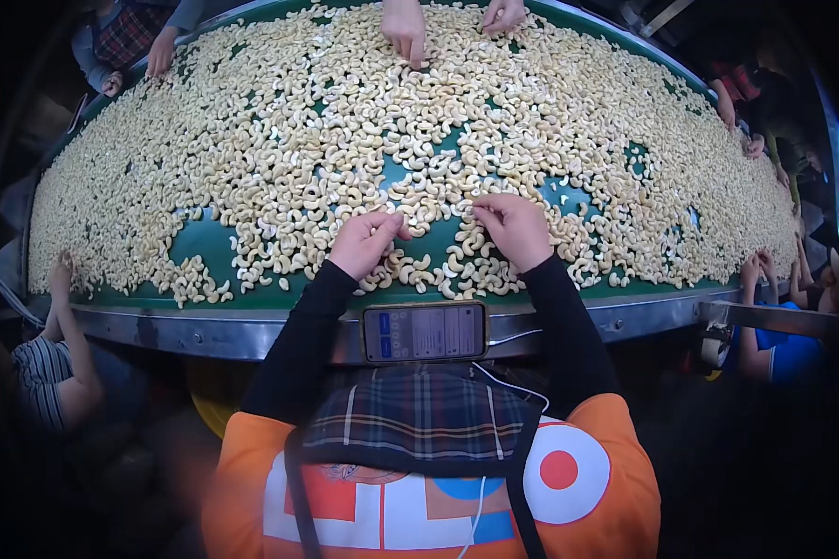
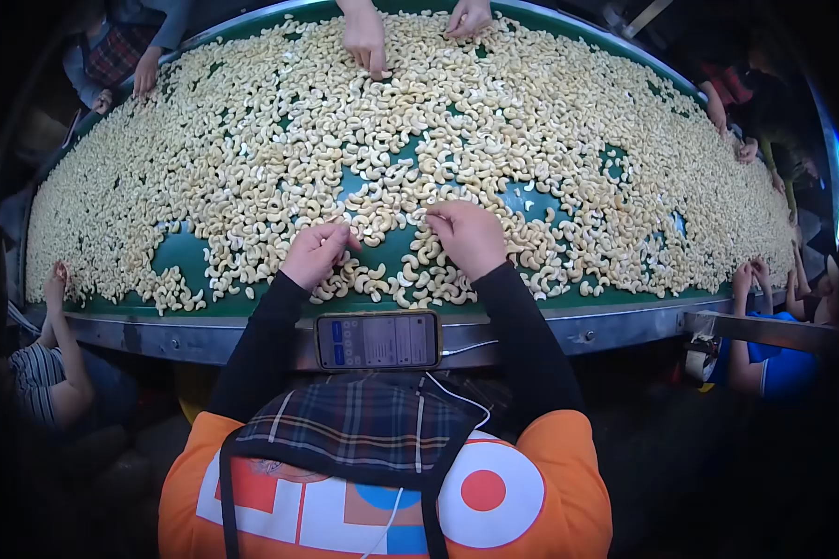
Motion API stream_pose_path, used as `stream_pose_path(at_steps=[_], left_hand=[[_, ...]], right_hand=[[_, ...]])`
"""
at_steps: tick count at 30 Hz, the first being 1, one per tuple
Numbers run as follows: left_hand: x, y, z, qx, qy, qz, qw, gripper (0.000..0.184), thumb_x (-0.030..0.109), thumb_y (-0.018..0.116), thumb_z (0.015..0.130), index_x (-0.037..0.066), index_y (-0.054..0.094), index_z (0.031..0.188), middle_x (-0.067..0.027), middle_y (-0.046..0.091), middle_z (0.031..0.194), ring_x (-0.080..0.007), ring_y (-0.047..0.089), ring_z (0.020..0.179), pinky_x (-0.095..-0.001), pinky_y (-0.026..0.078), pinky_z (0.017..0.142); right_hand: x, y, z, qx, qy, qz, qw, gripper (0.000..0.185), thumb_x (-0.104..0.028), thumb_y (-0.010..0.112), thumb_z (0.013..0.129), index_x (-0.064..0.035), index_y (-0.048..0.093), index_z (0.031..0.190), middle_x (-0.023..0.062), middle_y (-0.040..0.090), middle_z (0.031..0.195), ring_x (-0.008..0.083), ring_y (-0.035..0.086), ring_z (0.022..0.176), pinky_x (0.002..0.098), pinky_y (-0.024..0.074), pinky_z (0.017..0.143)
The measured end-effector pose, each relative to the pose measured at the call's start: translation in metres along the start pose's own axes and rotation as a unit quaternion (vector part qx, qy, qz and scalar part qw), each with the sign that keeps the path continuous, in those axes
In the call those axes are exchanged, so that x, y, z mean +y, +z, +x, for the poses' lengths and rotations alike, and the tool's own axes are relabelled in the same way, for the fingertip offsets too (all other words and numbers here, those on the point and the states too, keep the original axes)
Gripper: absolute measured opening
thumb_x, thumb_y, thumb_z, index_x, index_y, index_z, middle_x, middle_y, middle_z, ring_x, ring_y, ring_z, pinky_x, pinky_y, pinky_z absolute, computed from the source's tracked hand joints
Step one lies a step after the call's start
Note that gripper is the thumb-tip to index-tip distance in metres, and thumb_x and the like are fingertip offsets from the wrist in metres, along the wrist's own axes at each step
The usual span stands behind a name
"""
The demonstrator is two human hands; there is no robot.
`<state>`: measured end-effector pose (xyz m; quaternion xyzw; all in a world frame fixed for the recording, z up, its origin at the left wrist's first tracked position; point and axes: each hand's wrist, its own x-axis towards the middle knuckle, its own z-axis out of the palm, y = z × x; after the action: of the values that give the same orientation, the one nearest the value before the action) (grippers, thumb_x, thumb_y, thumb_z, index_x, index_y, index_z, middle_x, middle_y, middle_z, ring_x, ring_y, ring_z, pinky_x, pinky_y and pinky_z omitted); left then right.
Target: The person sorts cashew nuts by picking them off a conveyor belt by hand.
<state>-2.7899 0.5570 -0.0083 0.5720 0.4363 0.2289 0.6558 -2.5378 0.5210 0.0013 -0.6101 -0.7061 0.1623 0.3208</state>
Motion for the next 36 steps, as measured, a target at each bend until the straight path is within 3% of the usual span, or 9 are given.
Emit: stream_pose_path(at_steps=[5, 9, 13, 15, 17, 22, 27, 30, 36], left_hand=[[0.006, -0.016, -0.022, -0.028, -0.094, -0.208, 0.973, 0.024, 0.026, 0.048, 0.092, 0.004, 0.056, 0.087, 0.0029, 0.048, 0.062, -0.0046, 0.039, 0.044, -0.0173, 0.028, 0.04], [0.008, -0.037, -0.038, -0.031, -0.079, -0.287, 0.954, 0.023, 0.025, 0.046, 0.093, 0.004, 0.055, 0.09, 0.0006, 0.05, 0.065, -0.0063, 0.042, 0.047, -0.0176, 0.029, 0.041], [0.018, -0.045, -0.049, 0.061, -0.151, -0.361, 0.918, 0.019, 0.021, 0.045, 0.092, 0.004, 0.053, 0.092, -0.0016, 0.051, 0.069, -0.008, 0.045, 0.051, -0.0177, 0.03, 0.041], [0.003, -0.055, -0.046, -0.027, -0.104, -0.384, 0.917, 0.02, 0.021, 0.045, 0.092, 0.003, 0.054, 0.092, -0.0013, 0.052, 0.07, -0.0083, 0.048, 0.053, -0.0186, 0.033, 0.042], [0.0, -0.062, -0.049, -0.07, -0.081, -0.394, 0.913, 0.02, 0.021, 0.045, 0.092, 0.003, 0.054, 0.092, -0.0011, 0.053, 0.07, -0.0084, 0.05, 0.054, -0.0191, 0.035, 0.042], [-0.002, -0.08, -0.058, -0.04, -0.106, -0.375, 0.92, 0.018, 0.018, 0.046, 0.091, 0.003, 0.054, 0.093, -0.0021, 0.055, 0.072, -0.009, 0.051, 0.054, -0.0188, 0.036, 0.043], [-0.004, -0.106, -0.072, -0.012, -0.108, -0.353, 0.929, 0.015, 0.017, 0.047, 0.09, 0.003, 0.053, 0.092, -0.0024, 0.054, 0.072, -0.009, 0.049, 0.054, -0.0196, 0.037, 0.044], [0.003, -0.116, -0.078, 0.006, -0.113, -0.339, 0.934, 0.015, 0.017, 0.048, 0.09, 0.003, 0.053, 0.091, -0.0024, 0.053, 0.072, -0.0089, 0.049, 0.054, -0.02, 0.037, 0.045], [-0.018, -0.135, -0.083, -0.043, -0.094, -0.371, 0.923, 0.016, 0.019, 0.049, 0.09, 0.003, 0.054, 0.089, -0.0019, 0.053, 0.072, -0.0088, 0.049, 0.056, -0.0191, 0.036, 0.047]], right_hand=[[-0.013, 0.007, 0.01, -0.121, 0.021, -0.202, 0.972, 0.016, -0.02, 0.058, 0.081, -0.0074, 0.06, 0.089, 0.0047, 0.057, 0.064, 0.0138, 0.057, 0.058, 0.0282, 0.0432, 0.053], [-0.003, 0.015, 0.004, -0.158, 0.137, 0.169, 0.963, 0.012, -0.017, 0.056, 0.085, -0.005, 0.055, 0.085, -0.001, 0.054, 0.063, 0.0087, 0.053, 0.053, 0.022, 0.0401, 0.047], [-0.022, 0.019, 0.02, -0.058, 0.32, 0.57, 0.755, 0.016, -0.021, 0.054, 0.086, -0.0055, 0.054, 0.085, -0.0015, 0.052, 0.063, 0.008, 0.05, 0.052, 0.0208, 0.0389, 0.048], [-0.02, 0.041, 0.047, -0.023, 0.181, 0.327, 0.927, 0.017, -0.022, 0.053, 0.085, -0.0059, 0.056, 0.085, 0.0015, 0.055, 0.063, 0.012, 0.054, 0.055, 0.0243, 0.0418, 0.05], [-0.029, 0.046, 0.072, -0.025, 0.12, 0.145, 0.982, 0.015, -0.021, 0.054, 0.084, -0.0064, 0.057, 0.084, 0.0036, 0.057, 0.064, 0.0148, 0.056, 0.057, 0.0265, 0.043, 0.052], [-0.028, 0.065, 0.094, -0.097, 0.005, -0.311, 0.945, 0.012, -0.02, 0.057, 0.08, -0.0082, 0.059, 0.083, 0.0077, 0.059, 0.067, 0.0207, 0.058, 0.061, 0.0308, 0.0451, 0.055], [-0.027, 0.042, 0.07, -0.153, 0.063, -0.237, 0.957, 0.015, -0.021, 0.058, 0.08, -0.0068, 0.057, 0.084, 0.0107, 0.06, 0.069, 0.0249, 0.059, 0.063, 0.0344, 0.0459, 0.056], [-0.023, 0.04, 0.062, -0.115, 0.285, 0.32, 0.896, 0.018, -0.022, 0.057, 0.082, -0.0042, 0.055, 0.085, 0.0081, 0.06, 0.066, 0.022, 0.059, 0.059, 0.0331, 0.0461, 0.056], [-0.048, 0.086, 0.07, -0.02, 0.144, 0.046, 0.988, 0.018, -0.021, 0.056, 0.084, -0.0043, 0.051, 0.08, -0.001, 0.052, 0.062, 0.0093, 0.05, 0.053, 0.0221, 0.0407, 0.05]])
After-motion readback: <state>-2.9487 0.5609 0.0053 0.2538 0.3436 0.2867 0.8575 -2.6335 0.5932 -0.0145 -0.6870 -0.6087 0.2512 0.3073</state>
